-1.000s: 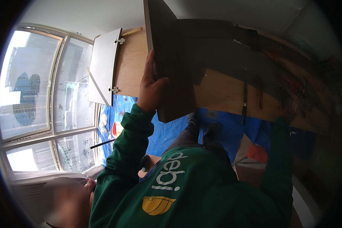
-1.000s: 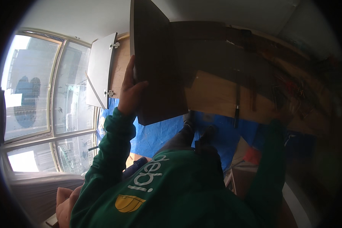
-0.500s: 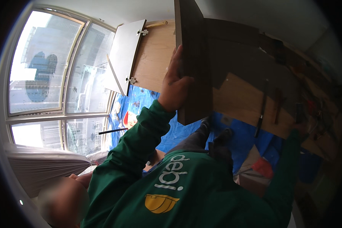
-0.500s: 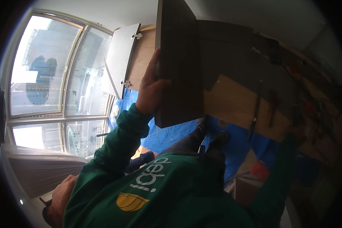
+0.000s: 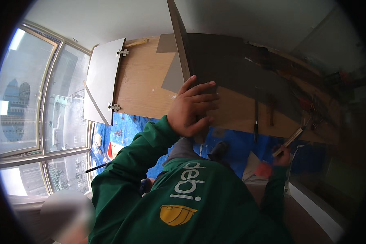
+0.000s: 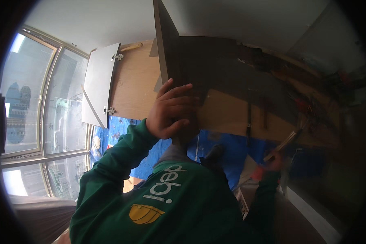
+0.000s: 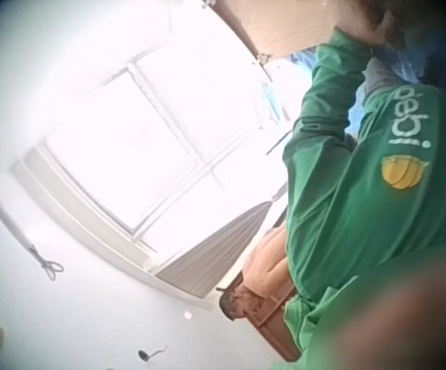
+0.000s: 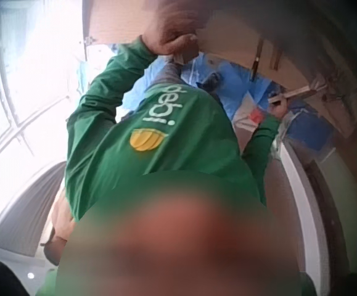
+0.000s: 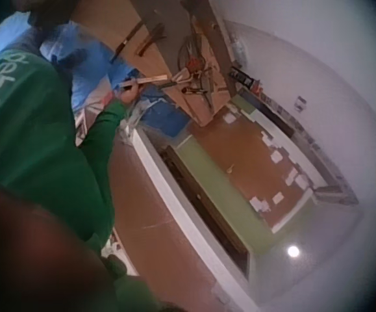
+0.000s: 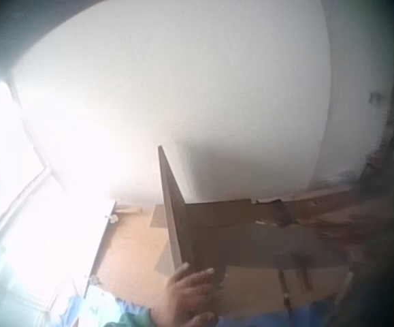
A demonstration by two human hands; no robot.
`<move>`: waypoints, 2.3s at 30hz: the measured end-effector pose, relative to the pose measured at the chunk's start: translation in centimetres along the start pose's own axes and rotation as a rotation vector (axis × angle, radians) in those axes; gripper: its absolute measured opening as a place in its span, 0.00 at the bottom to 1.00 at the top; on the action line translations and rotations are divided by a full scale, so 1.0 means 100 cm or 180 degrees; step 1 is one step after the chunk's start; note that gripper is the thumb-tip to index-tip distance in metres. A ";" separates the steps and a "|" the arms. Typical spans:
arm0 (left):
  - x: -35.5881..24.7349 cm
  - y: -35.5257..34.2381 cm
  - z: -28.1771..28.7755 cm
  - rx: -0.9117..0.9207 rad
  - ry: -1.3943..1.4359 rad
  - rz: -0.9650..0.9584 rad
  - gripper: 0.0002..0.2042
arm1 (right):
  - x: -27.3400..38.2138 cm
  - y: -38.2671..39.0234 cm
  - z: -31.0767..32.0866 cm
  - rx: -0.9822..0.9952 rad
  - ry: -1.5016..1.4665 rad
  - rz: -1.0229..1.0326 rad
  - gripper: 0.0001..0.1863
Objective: The person positions a white cabinet door against a wall-mounted cabinet frame, aligns it with existing hinges, and uses a small wooden block to check edge alignment. The person repeatedly lifts, rotates, and repositions the door to verify fit before placing it back against the cabinet.
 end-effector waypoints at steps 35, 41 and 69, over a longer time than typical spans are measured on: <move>0.032 -0.038 -0.004 0.0275 0.0408 -0.2276 0.26 | -0.056 0.273 -0.416 -0.1830 0.1014 0.1553 0.29; 0.035 -0.034 -0.004 0.0227 0.0428 -0.2346 0.26 | -0.040 0.269 -0.429 -0.1924 0.1507 0.1900 0.29; 0.036 -0.029 -0.005 0.0500 0.0376 -0.2247 0.24 | -0.009 0.274 -0.440 -0.1983 0.2368 0.1744 0.26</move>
Point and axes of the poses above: each hand's wrist, its own y-axis away from the middle knuckle, its own z-axis out of the back of the hand, x = y × z, the point moved 5 cm from there along -y, towards the middle knuckle, and after that the axes turned 5 degrees about x, right-handed, at the moved point
